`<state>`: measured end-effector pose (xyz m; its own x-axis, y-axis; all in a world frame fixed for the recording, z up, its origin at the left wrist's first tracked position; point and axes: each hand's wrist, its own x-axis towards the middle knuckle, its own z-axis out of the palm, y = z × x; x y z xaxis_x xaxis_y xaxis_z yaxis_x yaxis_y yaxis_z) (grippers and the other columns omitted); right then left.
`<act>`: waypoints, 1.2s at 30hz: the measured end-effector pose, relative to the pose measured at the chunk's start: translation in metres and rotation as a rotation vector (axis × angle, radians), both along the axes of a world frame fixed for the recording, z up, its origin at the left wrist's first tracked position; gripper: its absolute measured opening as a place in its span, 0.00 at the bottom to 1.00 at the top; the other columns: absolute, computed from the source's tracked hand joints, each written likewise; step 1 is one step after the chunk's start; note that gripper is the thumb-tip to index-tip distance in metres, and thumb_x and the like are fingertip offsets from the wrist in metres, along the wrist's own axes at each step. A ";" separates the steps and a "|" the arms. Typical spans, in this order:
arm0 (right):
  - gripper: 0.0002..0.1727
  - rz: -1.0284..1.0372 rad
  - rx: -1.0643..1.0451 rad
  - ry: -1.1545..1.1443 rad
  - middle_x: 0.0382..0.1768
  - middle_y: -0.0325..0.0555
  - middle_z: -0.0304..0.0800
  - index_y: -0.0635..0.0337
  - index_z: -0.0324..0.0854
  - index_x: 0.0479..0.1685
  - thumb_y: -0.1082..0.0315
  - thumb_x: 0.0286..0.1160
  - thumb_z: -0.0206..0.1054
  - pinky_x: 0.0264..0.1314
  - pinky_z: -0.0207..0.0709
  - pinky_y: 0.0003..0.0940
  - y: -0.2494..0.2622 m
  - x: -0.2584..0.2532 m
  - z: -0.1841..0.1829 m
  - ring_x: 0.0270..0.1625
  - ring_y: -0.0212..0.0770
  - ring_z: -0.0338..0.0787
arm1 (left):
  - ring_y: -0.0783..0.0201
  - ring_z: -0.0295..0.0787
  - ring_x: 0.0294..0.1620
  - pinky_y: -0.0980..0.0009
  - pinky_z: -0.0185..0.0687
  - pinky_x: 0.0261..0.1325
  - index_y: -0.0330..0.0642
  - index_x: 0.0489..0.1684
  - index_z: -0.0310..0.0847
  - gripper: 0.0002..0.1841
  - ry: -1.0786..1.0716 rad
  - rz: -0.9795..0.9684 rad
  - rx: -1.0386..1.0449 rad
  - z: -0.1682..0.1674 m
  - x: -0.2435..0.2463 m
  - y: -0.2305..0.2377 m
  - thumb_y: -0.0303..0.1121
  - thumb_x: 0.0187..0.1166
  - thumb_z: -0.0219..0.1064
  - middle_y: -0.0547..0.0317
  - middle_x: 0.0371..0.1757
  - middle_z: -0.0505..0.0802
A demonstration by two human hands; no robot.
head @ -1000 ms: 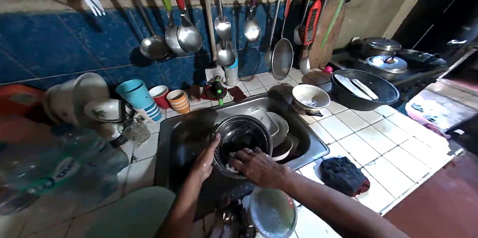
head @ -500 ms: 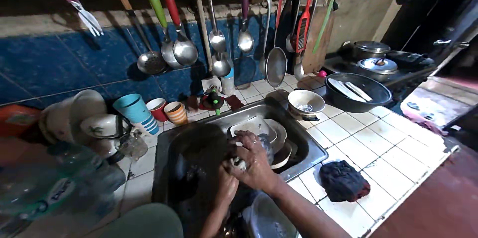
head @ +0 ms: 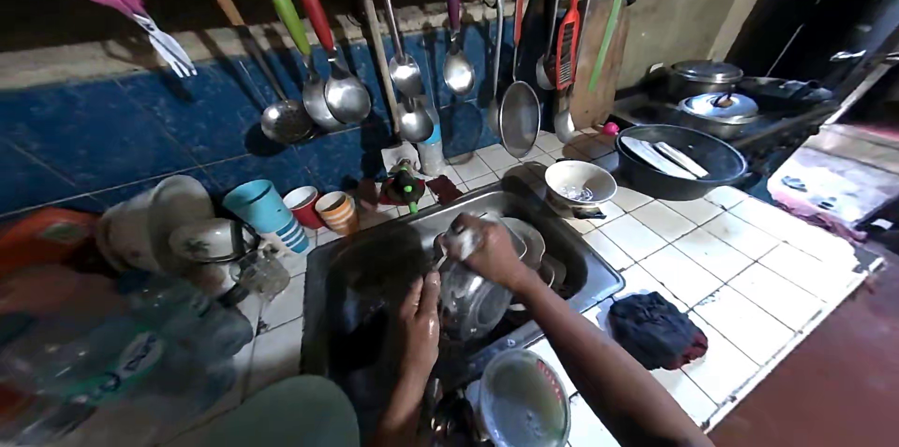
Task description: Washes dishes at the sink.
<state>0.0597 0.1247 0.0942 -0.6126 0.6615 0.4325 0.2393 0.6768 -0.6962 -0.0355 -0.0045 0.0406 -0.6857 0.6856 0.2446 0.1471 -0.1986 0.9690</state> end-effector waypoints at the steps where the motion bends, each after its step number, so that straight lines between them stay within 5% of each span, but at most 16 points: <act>1: 0.23 -0.064 -0.195 0.086 0.50 0.56 0.93 0.67 0.85 0.60 0.55 0.78 0.70 0.66 0.81 0.49 0.014 0.003 -0.005 0.56 0.47 0.91 | 0.78 0.86 0.48 0.78 0.82 0.58 0.25 0.58 0.81 0.16 -0.145 0.032 0.067 -0.002 -0.001 0.001 0.32 0.91 0.53 0.57 0.48 0.90; 3: 0.27 -0.230 -0.381 0.257 0.49 0.53 0.92 0.65 0.83 0.62 0.51 0.76 0.71 0.65 0.82 0.46 0.024 0.007 -0.025 0.54 0.43 0.90 | 0.71 0.91 0.45 0.70 0.90 0.52 0.33 0.58 0.79 0.15 -0.492 0.098 0.202 -0.004 -0.004 0.008 0.34 0.93 0.51 0.58 0.45 0.92; 6: 0.28 -0.366 -0.059 0.412 0.46 0.60 0.93 0.77 0.81 0.62 0.59 0.74 0.71 0.58 0.86 0.48 -0.022 0.003 -0.059 0.51 0.49 0.94 | 0.63 0.90 0.48 0.61 0.90 0.50 0.40 0.67 0.72 0.18 -0.848 0.107 0.276 -0.009 -0.004 0.022 0.42 0.95 0.45 0.53 0.49 0.89; 9: 0.13 -0.081 0.433 0.365 0.59 0.63 0.92 0.72 0.87 0.49 0.70 0.74 0.67 0.76 0.80 0.49 -0.064 -0.005 -0.086 0.68 0.57 0.90 | 0.71 0.89 0.33 0.72 0.89 0.37 0.41 0.55 0.76 0.19 -0.764 0.036 0.295 -0.014 0.002 0.028 0.42 0.96 0.41 0.62 0.34 0.89; 11: 0.12 -0.030 0.579 0.310 0.60 0.63 0.92 0.68 0.88 0.50 0.70 0.73 0.67 0.76 0.80 0.51 -0.060 -0.009 -0.079 0.69 0.60 0.89 | 0.72 0.89 0.37 0.73 0.89 0.41 0.40 0.58 0.77 0.18 -0.693 0.004 0.269 -0.013 0.008 0.025 0.40 0.96 0.42 0.62 0.37 0.91; 14: 0.22 -0.234 0.285 0.252 0.55 0.66 0.93 0.77 0.84 0.60 0.74 0.66 0.71 0.64 0.86 0.55 -0.026 0.002 -0.048 0.58 0.60 0.94 | 0.66 0.88 0.52 0.65 0.87 0.56 0.36 0.70 0.73 0.20 -0.630 0.098 0.157 -0.003 0.008 0.023 0.41 0.95 0.46 0.52 0.54 0.88; 16: 0.23 -0.287 -0.027 0.184 0.53 0.69 0.91 0.78 0.80 0.65 0.68 0.77 0.67 0.66 0.81 0.55 0.000 0.019 -0.029 0.57 0.60 0.93 | 0.66 0.89 0.53 0.65 0.88 0.57 0.35 0.68 0.74 0.21 -0.579 0.082 0.162 -0.002 -0.003 0.024 0.42 0.95 0.47 0.52 0.55 0.89; 19: 0.21 -0.035 -0.449 0.233 0.51 0.48 0.90 0.65 0.78 0.68 0.62 0.82 0.67 0.61 0.84 0.34 0.037 0.050 -0.007 0.53 0.34 0.89 | 0.63 0.91 0.54 0.62 0.89 0.58 0.35 0.68 0.76 0.23 -0.552 -0.034 0.217 0.002 -0.021 0.042 0.44 0.95 0.46 0.52 0.55 0.91; 23: 0.21 0.166 -0.371 0.233 0.43 0.36 0.90 0.58 0.79 0.63 0.71 0.70 0.75 0.46 0.86 0.25 0.048 0.081 0.043 0.41 0.25 0.88 | 0.63 0.86 0.62 0.65 0.83 0.67 0.32 0.73 0.73 0.25 -0.400 -0.102 0.179 0.016 -0.033 0.091 0.43 0.96 0.41 0.47 0.63 0.88; 26: 0.20 0.047 0.059 0.048 0.42 0.43 0.90 0.64 0.80 0.59 0.71 0.67 0.76 0.51 0.86 0.34 0.066 0.093 0.076 0.43 0.32 0.90 | 0.53 0.80 0.71 0.60 0.77 0.73 0.28 0.78 0.69 0.23 -0.116 -0.206 -0.103 0.006 -0.050 0.129 0.36 0.94 0.49 0.38 0.74 0.81; 28: 0.17 -0.145 0.307 -0.142 0.46 0.58 0.93 0.67 0.83 0.57 0.76 0.68 0.74 0.54 0.84 0.60 0.085 0.101 0.079 0.48 0.55 0.93 | 0.47 0.81 0.72 0.54 0.78 0.73 0.29 0.77 0.72 0.22 -0.038 -0.242 -0.294 -0.023 -0.065 0.147 0.34 0.91 0.57 0.35 0.75 0.81; 30: 0.14 -0.312 0.435 -0.314 0.49 0.66 0.90 0.68 0.84 0.55 0.79 0.70 0.69 0.53 0.80 0.70 0.109 0.111 0.064 0.51 0.69 0.91 | 0.43 0.83 0.68 0.51 0.80 0.69 0.29 0.75 0.72 0.21 -0.046 -0.215 -0.476 -0.063 -0.073 0.155 0.30 0.87 0.61 0.32 0.72 0.81; 36: 0.16 -0.434 0.497 -0.603 0.56 0.70 0.89 0.70 0.84 0.60 0.82 0.74 0.64 0.66 0.77 0.67 0.167 0.136 -0.007 0.61 0.71 0.88 | 0.36 0.77 0.75 0.43 0.70 0.78 0.23 0.74 0.72 0.29 0.076 -0.163 -0.865 -0.135 -0.077 0.168 0.36 0.81 0.71 0.26 0.72 0.81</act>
